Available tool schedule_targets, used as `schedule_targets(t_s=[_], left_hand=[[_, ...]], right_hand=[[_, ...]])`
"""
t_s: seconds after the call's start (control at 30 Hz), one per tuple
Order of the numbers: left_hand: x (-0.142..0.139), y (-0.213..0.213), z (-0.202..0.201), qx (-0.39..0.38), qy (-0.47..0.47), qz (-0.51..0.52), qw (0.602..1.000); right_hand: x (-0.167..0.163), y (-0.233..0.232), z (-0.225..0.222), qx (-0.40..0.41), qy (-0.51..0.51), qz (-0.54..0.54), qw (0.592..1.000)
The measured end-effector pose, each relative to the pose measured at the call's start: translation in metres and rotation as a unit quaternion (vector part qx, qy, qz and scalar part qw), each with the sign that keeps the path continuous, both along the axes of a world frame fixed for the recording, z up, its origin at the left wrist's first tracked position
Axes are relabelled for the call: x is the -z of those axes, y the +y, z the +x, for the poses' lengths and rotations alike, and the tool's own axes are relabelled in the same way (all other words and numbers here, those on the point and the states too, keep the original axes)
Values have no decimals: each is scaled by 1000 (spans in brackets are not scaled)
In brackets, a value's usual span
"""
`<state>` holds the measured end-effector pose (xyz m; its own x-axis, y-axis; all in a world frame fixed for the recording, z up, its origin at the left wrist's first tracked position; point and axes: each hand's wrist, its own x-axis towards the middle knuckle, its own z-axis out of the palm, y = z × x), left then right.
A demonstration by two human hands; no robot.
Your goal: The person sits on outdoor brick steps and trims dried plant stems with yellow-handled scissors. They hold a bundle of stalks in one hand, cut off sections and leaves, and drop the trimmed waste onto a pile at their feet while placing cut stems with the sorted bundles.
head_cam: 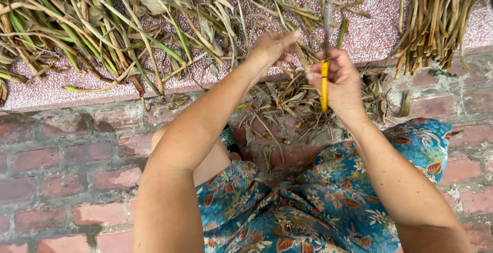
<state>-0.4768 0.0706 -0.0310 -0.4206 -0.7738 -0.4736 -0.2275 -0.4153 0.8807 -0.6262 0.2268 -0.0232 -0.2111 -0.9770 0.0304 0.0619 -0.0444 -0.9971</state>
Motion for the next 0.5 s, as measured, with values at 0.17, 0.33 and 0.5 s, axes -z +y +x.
schedule_targets(t_s=[0.17,0.33,0.5], left_hand=[[-21,-56,5,-21,175,-246,953],[-64,-102,76,-180,153,-315,919],[-79,-92,99,-163,124,-332,921]], right_hand=[[6,2,-4,-32,36,69,996],[20,-9,-25,16,-87,102,991],[30,-19,-29,1,-84,113,990]])
